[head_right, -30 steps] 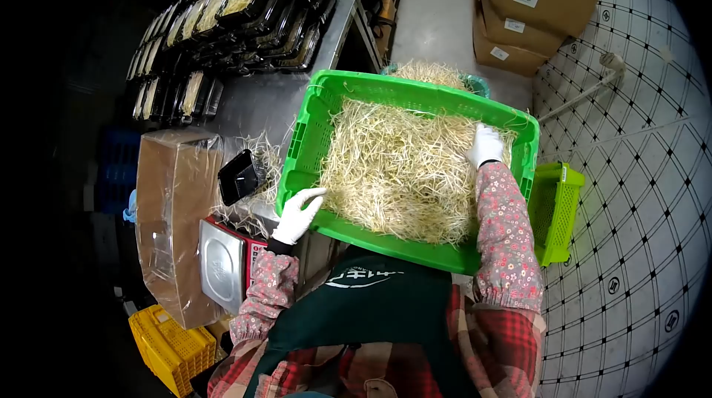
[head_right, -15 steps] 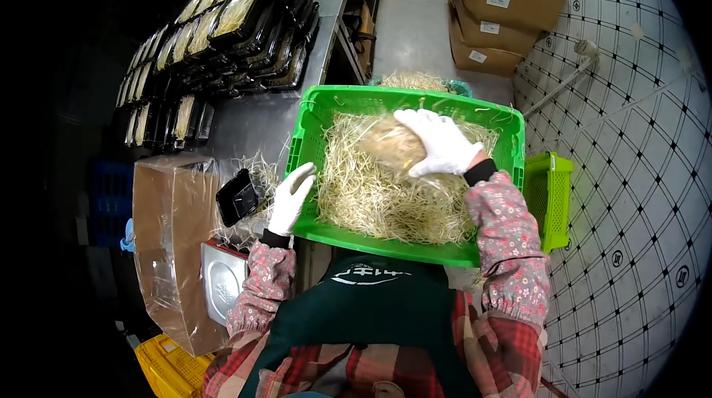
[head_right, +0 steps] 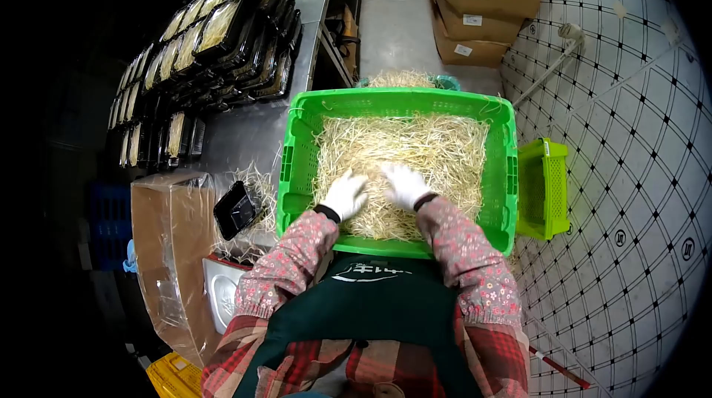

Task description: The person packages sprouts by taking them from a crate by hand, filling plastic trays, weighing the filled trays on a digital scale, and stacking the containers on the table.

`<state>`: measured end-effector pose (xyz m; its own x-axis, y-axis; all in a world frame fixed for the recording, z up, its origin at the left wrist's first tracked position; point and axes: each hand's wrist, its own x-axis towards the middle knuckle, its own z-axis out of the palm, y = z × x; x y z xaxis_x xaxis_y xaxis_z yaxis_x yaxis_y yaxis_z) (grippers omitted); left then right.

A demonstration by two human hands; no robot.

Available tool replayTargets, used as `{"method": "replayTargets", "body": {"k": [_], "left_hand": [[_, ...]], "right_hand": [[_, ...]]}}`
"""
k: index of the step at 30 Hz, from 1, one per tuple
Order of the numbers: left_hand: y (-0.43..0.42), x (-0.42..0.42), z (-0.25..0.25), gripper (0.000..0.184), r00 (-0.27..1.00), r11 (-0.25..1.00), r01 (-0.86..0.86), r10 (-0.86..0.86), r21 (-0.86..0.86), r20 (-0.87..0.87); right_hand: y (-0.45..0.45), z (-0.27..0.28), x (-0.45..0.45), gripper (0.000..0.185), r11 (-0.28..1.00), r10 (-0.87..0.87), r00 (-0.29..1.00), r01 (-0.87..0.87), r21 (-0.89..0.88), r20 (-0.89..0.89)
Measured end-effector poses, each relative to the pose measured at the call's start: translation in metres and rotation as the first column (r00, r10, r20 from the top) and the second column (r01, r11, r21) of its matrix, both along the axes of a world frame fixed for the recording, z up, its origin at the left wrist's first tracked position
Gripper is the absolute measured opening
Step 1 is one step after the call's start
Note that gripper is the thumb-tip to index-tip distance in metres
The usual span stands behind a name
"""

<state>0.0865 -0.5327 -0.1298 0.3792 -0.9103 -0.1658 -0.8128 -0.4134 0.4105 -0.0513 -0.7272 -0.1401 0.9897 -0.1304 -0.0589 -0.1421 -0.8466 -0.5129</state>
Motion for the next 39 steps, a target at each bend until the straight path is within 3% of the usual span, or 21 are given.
{"method": "replayTargets", "body": {"k": [2, 4, 8, 9, 11, 13, 15, 17, 19, 21, 22, 23, 25, 29, 31, 33, 34, 35, 37, 38, 39], "left_hand": [[0.024, -0.026, 0.018, 0.043, 0.966, 0.969, 0.201, -0.221, 0.143, 0.137], [0.053, -0.036, 0.037, 0.046, 0.962, 0.957, 0.272, -0.268, 0.101, -0.046], [0.063, -0.012, 0.052, 0.049, 0.895, 0.939, 0.322, -0.258, 0.126, -0.363], [0.052, 0.003, 0.064, 0.047, 0.886, 0.932, 0.305, -0.202, 0.195, -0.418], [0.027, 0.029, 0.082, 0.046, 0.848, 0.923, 0.104, 0.113, 0.371, -0.518], [0.001, 0.051, 0.093, 0.048, 0.845, 0.94, -0.035, 0.208, 0.338, -0.493], [-0.021, 0.07, 0.075, 0.056, 0.96, 0.976, -0.052, 0.107, 0.212, -0.258], [-0.042, 0.082, 0.04, 0.072, 0.997, 0.994, -0.073, 0.074, 0.076, -0.013], [-0.058, 0.083, 0.017, 0.087, 0.991, 0.991, -0.133, 0.133, 0.001, 0.012], [-0.056, 0.066, 0.004, 0.095, 0.992, 0.986, -0.128, 0.127, 0.11, 0.011], [-0.044, 0.055, 0.003, 0.096, 0.997, 0.983, -0.043, 0.054, 0.178, -0.054], [-0.03, 0.046, 0.0, 0.097, 0.993, 0.971, 0.043, -0.016, 0.233, -0.12], [0.021, 0.021, 0.014, 0.095, 0.976, 0.97, 0.212, -0.205, 0.121, -0.07], [0.041, 0.025, 0.055, 0.097, 0.888, 0.977, 0.091, 0.007, 0.191, -0.46], [0.02, 0.044, 0.066, 0.1, 0.857, 0.965, -0.06, 0.181, 0.254, -0.483], [-0.002, 0.063, 0.051, 0.107, 0.852, 0.954, -0.189, 0.277, 0.232, -0.445], [-0.011, 0.071, 0.033, 0.109, 0.908, 0.964, -0.198, 0.248, 0.175, -0.339], [-0.017, 0.073, 0.017, 0.112, 0.949, 0.973, -0.199, 0.221, 0.117, -0.224], [-0.024, 0.064, 0.007, 0.116, 0.953, 0.954, -0.217, 0.253, 0.207, -0.167], [-0.024, 0.051, 0.021, 0.12, 0.958, 0.932, -0.156, 0.223, 0.326, -0.181], [-0.013, 0.046, 0.004, 0.125, 0.985, 0.944, 0.004, 0.053, 0.329, -0.162]], "right_hand": [[0.034, 0.002, -0.038, 0.06, 0.981, 0.19, 0.975, -0.184, 0.064, -0.117], [0.038, 0.024, -0.067, 0.057, 0.953, 0.282, 0.95, -0.261, 0.151, -0.137], [0.007, 0.042, -0.073, 0.048, 0.896, 0.299, 0.939, -0.216, 0.389, -0.167], [-0.006, 0.047, -0.065, 0.045, 0.857, 0.306, 0.934, -0.187, 0.481, -0.183], [-0.033, 0.069, -0.04, 0.043, 0.927, 0.187, 0.934, -0.065, 0.368, -0.305], [-0.064, 0.076, -0.005, 0.046, 0.945, 0.086, 0.891, 0.069, 0.32, -0.447], [-0.081, 0.072, 0.025, 0.054, 0.935, -0.042, 0.931, 0.164, 0.313, -0.363], [-0.083, 0.051, 0.059, 0.071, 0.984, -0.088, 0.953, 0.128, 0.123, -0.289], [-0.073, 0.024, 0.082, 0.09, 0.989, -0.129, 0.966, 0.141, 0.036, -0.224], [-0.051, 0.011, 0.081, 0.104, 0.983, -0.139, 0.943, 0.17, 0.076, -0.304], [-0.036, -0.003, 0.071, 0.106, 0.997, -0.052, 0.946, 0.065, 0.032, -0.319], [-0.015, 0.017, 0.045, 0.104, 1.0, 0.002, 0.963, -0.001, 0.002, -0.27], [0.013, 0.007, -0.009, 0.096, 0.983, 0.173, 0.972, -0.179, -0.026, -0.16], [0.001, 0.032, -0.048, 0.079, 0.924, 0.293, 0.956, -0.275, 0.267, -0.028], [-0.037, 0.054, -0.008, 0.066, 0.868, 0.261, 0.914, -0.081, 0.49, -0.31], [-0.058, 0.049, 0.028, 0.057, 0.906, -0.013, 0.969, 0.115, 0.407, -0.245], [-0.065, 0.04, 0.045, 0.061, 0.915, -0.088, 0.993, 0.11, 0.388, -0.074], [-0.07, 0.025, 0.062, 0.073, 0.974, -0.094, 0.995, 0.086, 0.211, 0.026], [-0.056, -0.014, 0.069, 0.091, 0.981, -0.158, 0.986, 0.164, 0.103, -0.057], [-0.05, -0.017, 0.062, 0.109, 0.951, -0.027, 0.979, 0.088, 0.295, -0.204], [-0.032, -0.002, 0.047, 0.12, 0.979, 0.063, 0.941, 0.007, 0.206, -0.333]]}}
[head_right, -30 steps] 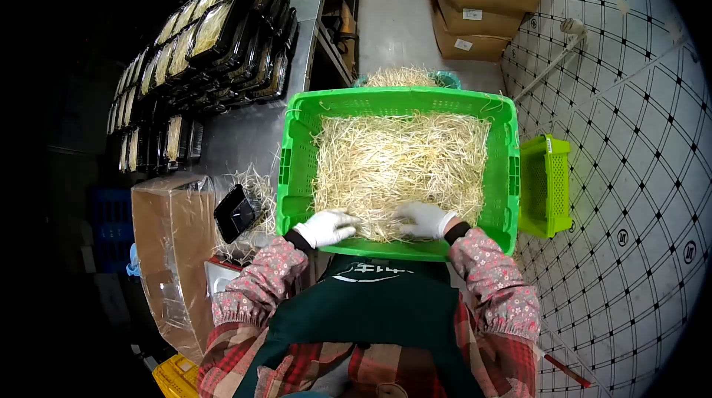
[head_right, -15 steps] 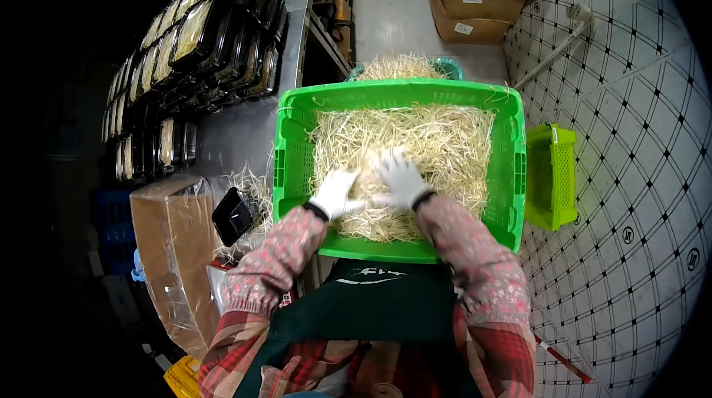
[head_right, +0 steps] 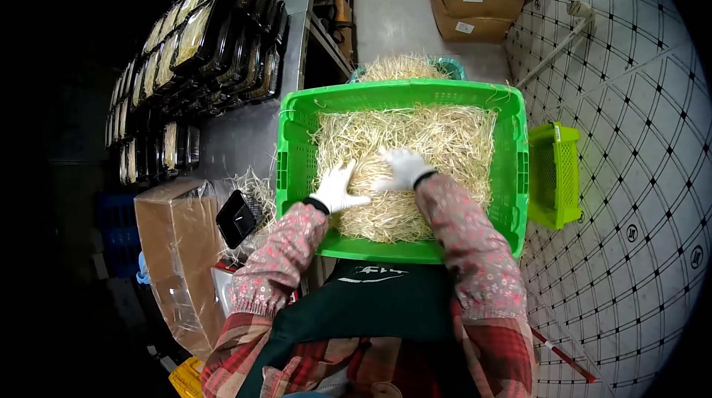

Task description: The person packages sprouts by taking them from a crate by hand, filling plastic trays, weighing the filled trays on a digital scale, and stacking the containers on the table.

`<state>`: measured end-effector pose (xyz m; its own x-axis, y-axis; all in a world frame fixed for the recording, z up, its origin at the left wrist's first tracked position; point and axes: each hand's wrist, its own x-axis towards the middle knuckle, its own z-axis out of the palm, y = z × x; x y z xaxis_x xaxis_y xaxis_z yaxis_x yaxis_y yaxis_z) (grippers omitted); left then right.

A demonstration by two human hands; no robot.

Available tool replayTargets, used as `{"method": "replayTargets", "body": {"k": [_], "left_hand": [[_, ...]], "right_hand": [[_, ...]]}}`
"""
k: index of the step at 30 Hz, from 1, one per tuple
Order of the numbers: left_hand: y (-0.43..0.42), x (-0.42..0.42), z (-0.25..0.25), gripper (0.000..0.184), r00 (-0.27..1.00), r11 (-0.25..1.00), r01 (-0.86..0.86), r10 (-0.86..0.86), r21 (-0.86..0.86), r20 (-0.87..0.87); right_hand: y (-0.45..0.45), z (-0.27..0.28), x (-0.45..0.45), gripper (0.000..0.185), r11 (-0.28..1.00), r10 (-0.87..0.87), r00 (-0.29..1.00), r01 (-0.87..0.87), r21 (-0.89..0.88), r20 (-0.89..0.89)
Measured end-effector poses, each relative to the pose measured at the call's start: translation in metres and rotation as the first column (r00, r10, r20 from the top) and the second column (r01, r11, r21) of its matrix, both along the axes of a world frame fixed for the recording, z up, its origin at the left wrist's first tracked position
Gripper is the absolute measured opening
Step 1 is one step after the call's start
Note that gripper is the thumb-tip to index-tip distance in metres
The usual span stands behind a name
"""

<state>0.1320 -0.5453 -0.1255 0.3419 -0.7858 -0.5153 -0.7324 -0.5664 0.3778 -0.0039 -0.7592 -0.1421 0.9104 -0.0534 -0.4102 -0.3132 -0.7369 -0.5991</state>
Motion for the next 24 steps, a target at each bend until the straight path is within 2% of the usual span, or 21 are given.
{"method": "replayTargets", "body": {"k": [2, 4, 5, 6, 8, 9, 10, 12, 13, 14, 15, 16, 18, 19, 20, 22, 23, 24], "left_hand": [[0.028, -0.026, 0.014, 0.128, 0.994, 0.994, 0.103, -0.102, -0.027, 0.03], [0.037, -0.042, 0.027, 0.13, 0.997, 1.0, 0.013, -0.014, -0.013, -0.079], [0.033, -0.046, 0.023, 0.13, 0.997, 0.999, -0.013, 0.009, -0.047, -0.074], [0.024, -0.046, 0.017, 0.116, 0.999, 0.994, -0.051, 0.049, -0.096, -0.022], [-0.001, -0.032, 0.013, 0.088, 0.937, 0.967, -0.253, 0.253, 0.031, -0.241], [-0.005, -0.021, 0.01, 0.07, 0.962, 0.977, -0.21, 0.201, -0.033, -0.187], [-0.014, -0.019, 0.034, 0.065, 0.951, 0.955, -0.267, 0.24, -0.127, -0.193], [-0.026, -0.011, 0.1, 0.061, 0.88, 0.878, -0.394, 0.277, -0.27, -0.385], [-0.028, -0.007, 0.11, 0.059, 0.896, 0.848, -0.388, 0.256, -0.361, -0.362], [-0.029, -0.002, 0.115, 0.056, 0.913, 0.809, -0.375, 0.236, -0.453, -0.333], [-0.028, 0.003, 0.105, 0.061, 0.887, 0.777, -0.42, 0.241, -0.469, -0.394], [-0.027, 0.003, 0.096, 0.061, 0.889, 0.775, -0.417, 0.239, -0.474, -0.391], [-0.023, 0.002, 0.075, 0.069, 0.905, 0.924, -0.359, 0.31, -0.132, -0.292], [-0.016, 0.0, 0.053, 0.084, 0.993, 0.993, -0.109, 0.112, 0.054, -0.046], [0.003, -0.008, 0.035, 0.104, 0.999, 0.998, -0.045, 0.046, -0.042, 0.006], [0.015, -0.021, 0.037, 0.124, 0.995, 0.99, -0.096, 0.095, -0.104, -0.014], [0.014, -0.025, 0.042, 0.134, 0.996, 0.991, -0.091, 0.09, -0.098, -0.016], [0.013, -0.028, 0.039, 0.134, 0.996, 0.991, -0.091, 0.09, -0.093, -0.019]], "right_hand": [[0.026, 0.022, -0.044, 0.126, 0.969, 0.176, 0.974, -0.146, -0.199, 0.143], [0.041, 0.021, -0.071, 0.13, 0.98, 0.118, 0.981, -0.089, -0.18, 0.155], [0.045, 0.019, -0.071, 0.116, 0.966, 0.067, 0.963, 0.003, -0.26, 0.26], [0.039, 0.013, -0.064, 0.116, 0.963, 0.07, 0.962, 0.003, -0.268, 0.265], [0.018, 0.003, -0.039, 0.093, 0.999, -0.015, 0.991, 0.011, 0.034, 0.133], [0.008, 0.012, -0.034, 0.071, 0.996, -0.017, 0.969, 0.038, -0.083, 0.247], [-0.004, 0.06, -0.024, 0.069, 0.995, -0.095, 0.985, 0.095, 0.01, 0.145], [-0.025, 0.11, -0.023, 0.073, 0.99, -0.138, 0.888, 0.108, 0.093, 0.439], [-0.029, 0.119, -0.019, 0.073, 0.989, -0.142, 0.89, 0.111, 0.096, 0.433], [-0.03, 0.127, -0.014, 0.079, 0.992, -0.117, 0.844, 0.126, 0.019, 0.523], [-0.03, 0.131, -0.012, 0.086, 0.988, -0.082, 0.79, 0.146, -0.057, 0.608], [-0.03, 0.117, -0.012, 0.086, 0.987, -0.08, 0.787, 0.147, -0.06, 0.612], [-0.028, 0.066, -0.006, 0.103, 0.998, -0.01, 0.982, 0.02, -0.053, 0.189], [-0.016, 0.06, -0.007, 0.119, 0.945, 0.082, 0.971, -0.148, -0.29, -0.226], [-0.011, 0.05, -0.019, 0.131, 0.883, 0.167, 0.961, -0.245, -0.4, -0.221], [0.005, 0.048, -0.034, 0.14, 0.933, 0.014, 1.0, -0.02, -0.36, -0.019], [0.009, 0.046, -0.038, 0.145, 0.913, 0.028, 0.999, -0.037, -0.406, -0.027], [0.013, 0.044, -0.037, 0.145, 0.915, 0.029, 0.999, -0.039, -0.401, -0.031]]}}
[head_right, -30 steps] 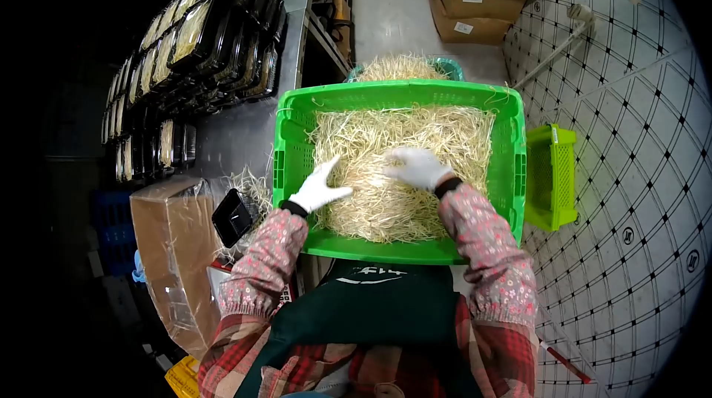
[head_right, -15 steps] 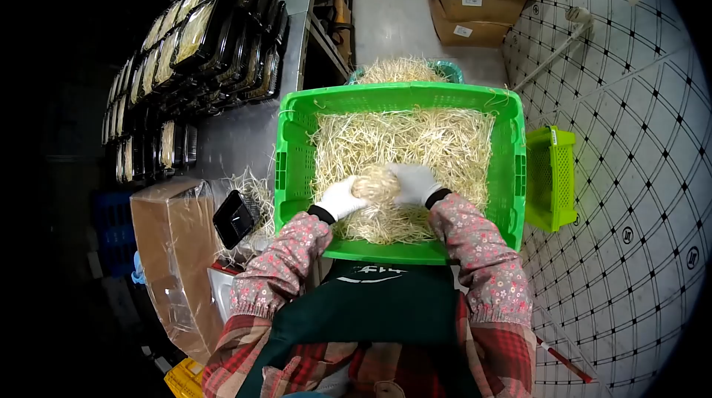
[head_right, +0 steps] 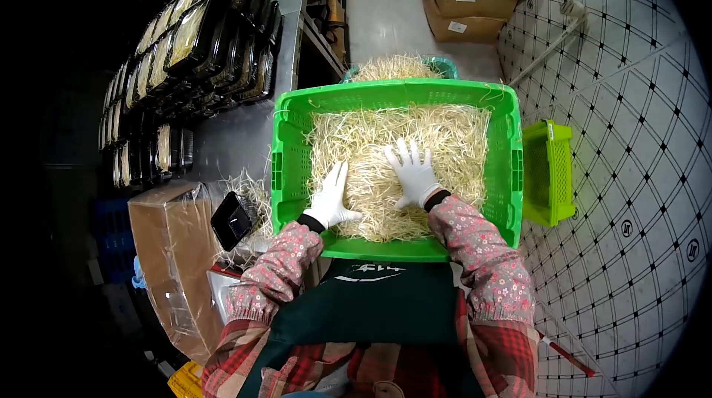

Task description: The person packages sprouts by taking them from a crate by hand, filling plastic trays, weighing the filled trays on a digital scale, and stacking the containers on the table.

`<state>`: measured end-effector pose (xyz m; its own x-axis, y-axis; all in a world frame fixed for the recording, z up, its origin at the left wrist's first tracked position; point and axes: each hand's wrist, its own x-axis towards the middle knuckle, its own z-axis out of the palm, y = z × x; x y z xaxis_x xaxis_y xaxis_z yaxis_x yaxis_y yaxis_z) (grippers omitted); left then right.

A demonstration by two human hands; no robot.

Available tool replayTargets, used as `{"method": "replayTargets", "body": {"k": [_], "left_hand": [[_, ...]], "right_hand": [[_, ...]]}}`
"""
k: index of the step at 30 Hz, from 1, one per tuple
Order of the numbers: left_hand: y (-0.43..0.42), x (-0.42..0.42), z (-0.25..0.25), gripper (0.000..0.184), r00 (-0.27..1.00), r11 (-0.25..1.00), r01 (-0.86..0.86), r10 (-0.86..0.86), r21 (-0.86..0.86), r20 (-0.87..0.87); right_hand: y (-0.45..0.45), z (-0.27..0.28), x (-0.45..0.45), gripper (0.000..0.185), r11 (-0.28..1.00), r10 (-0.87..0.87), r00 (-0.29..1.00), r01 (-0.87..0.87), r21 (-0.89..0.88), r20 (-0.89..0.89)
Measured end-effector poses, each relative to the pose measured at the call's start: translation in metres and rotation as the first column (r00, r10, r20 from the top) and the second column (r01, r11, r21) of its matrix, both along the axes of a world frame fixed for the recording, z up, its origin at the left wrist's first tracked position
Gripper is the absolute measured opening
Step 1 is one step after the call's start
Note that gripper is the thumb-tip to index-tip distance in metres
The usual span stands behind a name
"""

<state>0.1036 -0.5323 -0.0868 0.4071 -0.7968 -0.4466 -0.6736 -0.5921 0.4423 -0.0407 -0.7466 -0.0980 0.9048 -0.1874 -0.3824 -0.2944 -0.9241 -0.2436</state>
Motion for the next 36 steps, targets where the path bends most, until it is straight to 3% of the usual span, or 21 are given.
{"method": "replayTargets", "body": {"k": [2, 4, 6, 7, 8, 10, 11, 14, 16, 17, 18, 20, 22, 24, 26, 27, 28, 30, 32, 34, 36], "left_hand": [[-0.015, 0.0, -0.007, 0.137, 0.997, 0.999, 0.035, -0.034, -0.024, 0.063], [-0.037, 0.006, -0.014, 0.137, 1.0, 0.997, -0.016, 0.016, 0.079, 0.004], [-0.048, 0.014, -0.038, 0.133, 0.986, 0.972, -0.153, 0.162, 0.179, -0.037], [-0.048, 0.013, -0.048, 0.103, 0.989, 0.975, -0.15, 0.145, 0.163, 0.042], [-0.051, 0.012, -0.047, 0.103, 0.989, 0.976, -0.148, 0.143, 0.158, 0.045], [-0.057, 0.012, -0.04, 0.067, 0.988, 0.949, -0.146, 0.155, 0.28, -0.01], [-0.055, 0.006, -0.021, 0.045, 0.989, 0.965, -0.14, 0.145, 0.219, -0.003], [-0.052, -0.001, 0.012, 0.04, 0.999, 0.98, 0.019, -0.011, 0.199, -0.043], [-0.043, -0.011, 0.03, 0.038, 0.983, 0.976, 0.166, -0.174, 0.139, 0.051], [-0.036, -0.013, 0.043, 0.035, 0.979, 0.98, 0.188, -0.192, 0.06, 0.072], [-0.025, -0.012, 0.051, 0.033, 0.974, 0.978, 0.208, -0.205, -0.018, 0.094], [0.004, -0.006, 0.027, 0.033, 0.942, 0.938, 0.297, -0.257, -0.178, 0.217], [0.012, -0.012, 0.025, 0.036, 0.92, 0.908, 0.362, -0.311, -0.21, 0.241], [0.005, -0.018, 0.027, 0.04, 0.872, 0.872, 0.467, -0.428, -0.143, 0.239], [0.0, -0.018, 0.032, 0.044, 0.81, 0.82, 0.567, -0.54, -0.073, 0.229], [-0.005, -0.015, 0.037, 0.052, 0.787, 0.795, 0.606, -0.594, -0.027, 0.164], [-0.012, -0.012, 0.043, 0.06, 0.761, 0.766, 0.643, -0.641, 0.016, 0.094], [-0.037, -0.003, 0.06, 0.083, 0.892, 0.896, 0.442, -0.433, 0.046, -0.132], [-0.047, 0.011, 0.038, 0.093, 0.949, 0.932, 0.293, -0.31, -0.215, -0.05], [-0.058, 0.017, 0.019, 0.113, 0.943, 0.916, 0.326, -0.297, -0.235, 0.15], [-0.07, 0.011, 0.002, 0.137, 0.96, 0.964, 0.265, -0.262, -0.023, 0.103]], "right_hand": [[0.004, -0.005, 0.01, 0.149, 1.0, 0.013, 1.0, -0.013, -0.02, -0.024], [0.005, -0.018, 0.02, 0.145, 0.994, -0.01, 0.999, 0.016, -0.11, 0.053], [-0.002, -0.027, 0.031, 0.124, 0.981, -0.137, 0.988, 0.146, 0.127, -0.078], [-0.002, -0.052, 0.027, 0.093, 0.987, -0.159, 0.974, 0.158, 0.021, 0.161], [-0.004, -0.057, 0.02, 0.093, 0.987, -0.161, 0.973, 0.16, 0.018, 0.165], [-0.008, -0.062, 0.009, 0.062, 0.97, -0.209, 0.885, 0.133, 0.203, 0.417], [-0.01, -0.066, 0.007, 0.041, 0.983, -0.164, 0.88, 0.11, 0.146, 0.447], [-0.029, -0.054, -0.005, 0.03, 0.998, -0.065, 0.908, 0.052, 0.042, 0.413], [-0.056, -0.047, -0.012, 0.021, 1.0, 0.015, 0.859, -0.027, 0.016, 0.512], [-0.074, -0.035, -0.014, 0.018, 1.0, 0.027, 0.928, -0.027, -0.007, 0.372], [-0.09, -0.02, -0.021, 0.025, 0.986, -0.158, 0.913, 0.164, 0.015, 0.376], [-0.11, 0.012, -0.034, 0.034, 0.956, -0.248, 0.816, 0.292, -0.003, 0.522], [-0.106, 0.035, -0.022, 0.038, 0.957, -0.249, 0.734, 0.287, 0.044, 0.631], [-0.082, 0.037, 0.001, 0.031, 0.976, -0.205, 0.783, 0.211, 0.059, 0.587], [-0.046, 0.032, 0.022, 0.03, 0.985, -0.167, 0.92, 0.137, 0.108, 0.355], [-0.027, -0.018, 0.018, 0.039, 0.992, -0.121, 0.823, 0.083, 0.092, 0.555], [-0.015, -0.016, 0.018, 0.077, 0.997, -0.013, 0.954, -0.013, 0.082, 0.3], [0.004, -0.02, 0.017, 0.124, 0.994, 0.108, 0.994, -0.108, 0.008, -0.003], [-0.002, -0.014, 0.011, 0.135, 0.999, 0.049, 0.999, -0.049, 0.015, 0.018], [-0.012, -0.012, 0.002, 0.145, 1.0, -0.009, 0.999, 0.009, 0.018, 0.035], [-0.025, -0.017, -0.004, 0.144, 0.998, -0.055, 0.996, 0.057, 0.028, -0.067]]}}
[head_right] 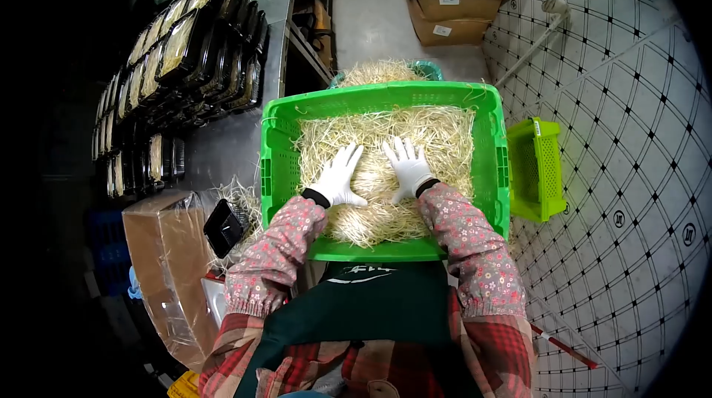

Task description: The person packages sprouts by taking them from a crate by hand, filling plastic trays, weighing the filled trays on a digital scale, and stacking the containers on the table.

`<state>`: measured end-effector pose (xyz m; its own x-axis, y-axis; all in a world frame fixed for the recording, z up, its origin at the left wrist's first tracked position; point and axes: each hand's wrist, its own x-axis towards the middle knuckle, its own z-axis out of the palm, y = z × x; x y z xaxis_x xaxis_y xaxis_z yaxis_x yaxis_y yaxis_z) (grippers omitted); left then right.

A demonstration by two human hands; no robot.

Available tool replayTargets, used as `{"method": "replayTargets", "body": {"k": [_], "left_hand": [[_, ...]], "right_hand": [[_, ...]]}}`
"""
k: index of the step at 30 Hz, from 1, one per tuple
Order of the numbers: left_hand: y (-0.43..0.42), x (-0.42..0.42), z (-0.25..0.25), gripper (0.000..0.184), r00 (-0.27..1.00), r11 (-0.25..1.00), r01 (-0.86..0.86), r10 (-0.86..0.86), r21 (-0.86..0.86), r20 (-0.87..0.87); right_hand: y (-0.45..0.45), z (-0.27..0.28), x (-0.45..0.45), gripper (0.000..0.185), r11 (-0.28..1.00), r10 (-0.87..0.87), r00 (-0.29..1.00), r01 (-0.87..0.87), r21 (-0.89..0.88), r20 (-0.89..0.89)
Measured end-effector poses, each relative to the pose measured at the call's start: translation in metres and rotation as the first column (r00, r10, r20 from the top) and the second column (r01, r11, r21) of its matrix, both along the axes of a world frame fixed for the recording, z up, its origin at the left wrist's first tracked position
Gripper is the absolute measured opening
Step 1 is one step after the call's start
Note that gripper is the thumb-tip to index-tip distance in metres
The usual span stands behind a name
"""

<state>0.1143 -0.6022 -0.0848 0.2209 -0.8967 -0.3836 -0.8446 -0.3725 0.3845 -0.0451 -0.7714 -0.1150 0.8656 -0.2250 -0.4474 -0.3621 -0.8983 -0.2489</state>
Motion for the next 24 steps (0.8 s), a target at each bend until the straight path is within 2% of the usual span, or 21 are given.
{"method": "replayTargets", "body": {"k": [1, 2, 4, 5, 6, 7, 8, 9, 10, 12, 13, 14, 15, 16, 17, 18, 19, 20, 21, 23, 24], "left_hand": [[-0.006, -0.004, -0.007, 0.139, 0.998, 0.995, -0.037, 0.043, 0.095, -0.055], [-0.01, -0.008, -0.017, 0.142, 0.991, 0.979, -0.067, 0.089, 0.195, -0.105], [-0.012, -0.019, -0.037, 0.134, 0.994, 0.988, -0.102, 0.106, 0.112, -0.033], [-0.014, -0.023, -0.042, 0.121, 0.97, 0.953, -0.226, 0.239, 0.199, -0.039], [-0.015, -0.025, -0.044, 0.108, 0.929, 0.895, -0.344, 0.368, 0.285, -0.032], [-0.009, -0.022, -0.052, 0.076, 0.952, 0.945, -0.286, 0.299, 0.162, -0.064], [-0.008, -0.022, -0.047, 0.076, 0.953, 0.946, -0.283, 0.295, 0.16, -0.06], [-0.009, -0.023, -0.036, 0.069, 0.959, 0.942, -0.26, 0.278, 0.212, -0.06], [-0.008, -0.025, -0.026, 0.062, 0.963, 0.935, -0.236, 0.261, 0.266, -0.063], [-0.001, -0.028, -0.008, 0.06, 0.972, 0.954, -0.185, 0.212, 0.235, -0.096], [0.004, -0.027, 0.003, 0.055, 0.977, 0.963, -0.164, 0.188, 0.213, -0.098], [0.01, -0.024, 0.009, 0.05, 0.981, 0.971, -0.146, 0.167, 0.189, -0.097], [0.026, -0.015, -0.006, 0.052, 0.984, 0.97, -0.146, 0.163, 0.193, -0.077], [0.036, -0.01, -0.004, 0.05, 0.983, 0.973, -0.152, 0.167, 0.174, -0.076], [0.043, -0.01, -0.002, 0.049, 0.984, 0.98, -0.154, 0.163, 0.126, -0.071], [0.049, -0.01, -0.001, 0.049, 0.986, 0.985, -0.151, 0.156, 0.078, -0.064], [0.05, -0.012, -0.003, 0.049, 0.986, 0.985, -0.151, 0.156, 0.079, -0.064], [0.052, -0.014, -0.007, 0.05, 0.986, 0.988, -0.155, 0.154, -0.015, -0.067], [0.052, -0.017, -0.01, 0.052, 0.986, 0.981, -0.16, 0.153, -0.108, -0.07], [0.051, -0.024, -0.018, 0.059, 0.98, 0.971, -0.177, 0.158, -0.16, -0.124], [0.051, -0.026, -0.02, 0.066, 0.972, 0.959, -0.193, 0.156, -0.21, -0.178]], "right_hand": [[0.005, -0.004, -0.007, 0.142, 0.994, 0.023, 0.997, -0.015, -0.109, 0.078], [0.007, -0.009, -0.008, 0.142, 0.993, 0.019, 0.997, -0.01, -0.115, 0.077], [0.013, -0.022, -0.006, 0.121, 0.996, -0.073, 0.997, 0.072, 0.048, 0.027], [0.02, -0.029, -0.011, 0.074, 0.993, -0.092, 0.975, 0.104, -0.053, 0.201], [0.021, -0.035, -0.017, 0.074, 0.993, -0.098, 0.975, 0.11, -0.048, 0.199], [0.019, -0.04, -0.02, 0.057, 0.988, -0.154, 0.973, 0.148, 0.052, 0.17], [0.016, -0.04, -0.022, 0.04, 0.971, -0.207, 0.969, 0.186, 0.149, 0.137], [0.013, -0.034, -0.029, 0.019, 0.986, -0.147, 0.964, 0.126, 0.109, 0.221], [0.006, -0.03, -0.034, 0.019, 0.986, -0.15, 0.964, 0.128, 0.11, 0.221], [-0.015, -0.022, -0.044, 0.027, 0.989, -0.032, 0.986, 0.007, 0.151, 0.164], [-0.031, -0.032, -0.058, 0.043, 0.98, -0.023, 0.882, -0.072, 0.184, 0.47], [-0.052, -0.039, -0.066, 0.051, 0.997, -0.055, 0.958, 0.038, 0.065, 0.282], [-0.071, -0.032, -0.072, 0.044, 0.984, -0.171, 0.97, 0.178, -0.03, 0.176], [-0.089, -0.017, -0.075, 0.04, 0.956, -0.286, 0.95, 0.293, -0.034, 0.128], [-0.09, 0.018, -0.071, 0.027, 0.92, -0.39, 0.886, 0.381, 0.089, 0.25], [-0.101, 0.013, -0.068, 0.031, 0.926, -0.362, 0.905, 0.377, -0.026, 0.224], [-0.098, 0.029, -0.058, 0.033, 0.916, -0.397, 0.876, 0.399, 0.053, 0.275], [-0.088, 0.051, -0.042, 0.035, 0.902, -0.432, 0.843, 0.412, 0.131, 0.322], [-0.076, 0.059, -0.03, 0.036, 0.914, -0.406, 0.835, 0.367, 0.172, 0.371], [-0.051, 0.05, -0.007, 0.039, 0.94, -0.339, 0.815, 0.269, 0.212, 0.469], [-0.037, 0.054, 0.008, 0.044, 0.92, -0.348, 0.902, 0.278, 0.275, 0.253]]}}
